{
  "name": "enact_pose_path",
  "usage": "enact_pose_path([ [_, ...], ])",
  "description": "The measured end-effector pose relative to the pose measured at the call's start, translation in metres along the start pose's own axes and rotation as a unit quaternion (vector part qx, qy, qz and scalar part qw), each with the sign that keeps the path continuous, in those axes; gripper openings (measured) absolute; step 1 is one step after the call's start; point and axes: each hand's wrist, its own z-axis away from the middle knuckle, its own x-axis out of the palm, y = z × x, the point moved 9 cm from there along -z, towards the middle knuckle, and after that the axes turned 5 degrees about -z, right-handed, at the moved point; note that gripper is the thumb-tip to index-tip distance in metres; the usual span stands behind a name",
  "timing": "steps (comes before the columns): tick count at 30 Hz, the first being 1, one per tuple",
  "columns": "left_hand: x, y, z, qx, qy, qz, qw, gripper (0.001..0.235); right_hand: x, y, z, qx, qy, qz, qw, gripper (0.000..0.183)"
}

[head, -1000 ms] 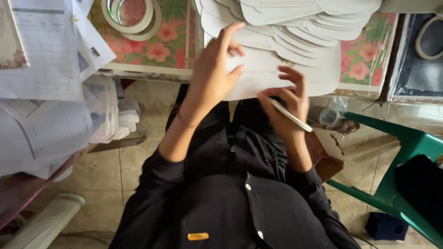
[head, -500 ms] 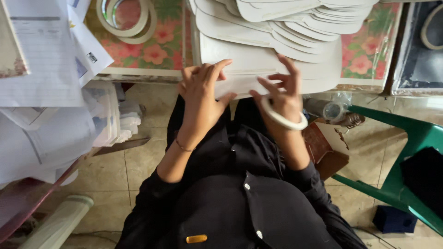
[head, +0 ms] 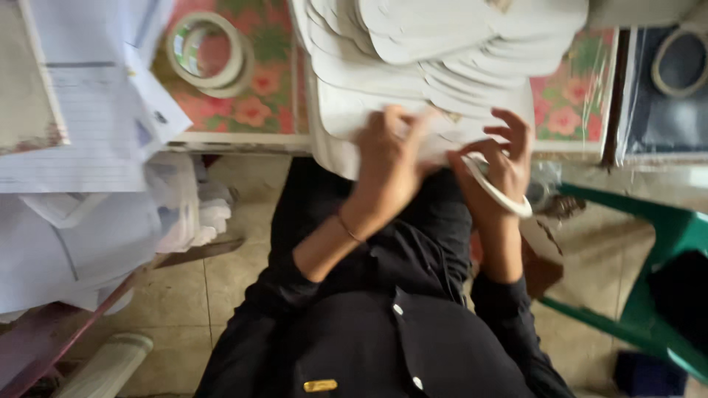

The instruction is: The person sits at a table and repeatedly picks up white paper cutouts, folds them, and stacks them. They handle the items one at a time, folding each piece and placing it onto a growing pile on the table.

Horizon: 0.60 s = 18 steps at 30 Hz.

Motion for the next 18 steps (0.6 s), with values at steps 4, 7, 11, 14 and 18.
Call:
enact_pose_path([
  [4, -0.008, 0.031, 0.001, 0.055, 0.026, -0.043, 0.997, 0.073, -0.025, -0.034, -0.015, -0.045, 0.034, -0.002, 0.998, 0.020],
  [7, -0.005, 0.017, -0.014, 0.049, 0.137, -0.182, 0.972, 0.026, -0.018, -0.030, -0.022, -0.063, 0.046, 0.026, 0.997, 0.021],
  [11, -0.008, -0.018, -0.049, 0.064, 0.195, -0.156, 0.966, 0.013, 0.010, -0.014, -0.031, -0.055, 0.038, 0.032, 0.997, 0.020],
  [14, 0.004, -0.037, -0.048, 0.054, 0.073, -0.080, 0.993, 0.062, 0.026, -0.005, -0.029, -0.023, -0.009, 0.023, 0.999, 0.014],
  [18, 0.030, -0.056, -0.043, -0.008, -0.019, -0.034, 0.999, 0.096, 0.035, 0.008, -0.028, -0.015, -0.041, 0.020, 0.999, 0.012],
])
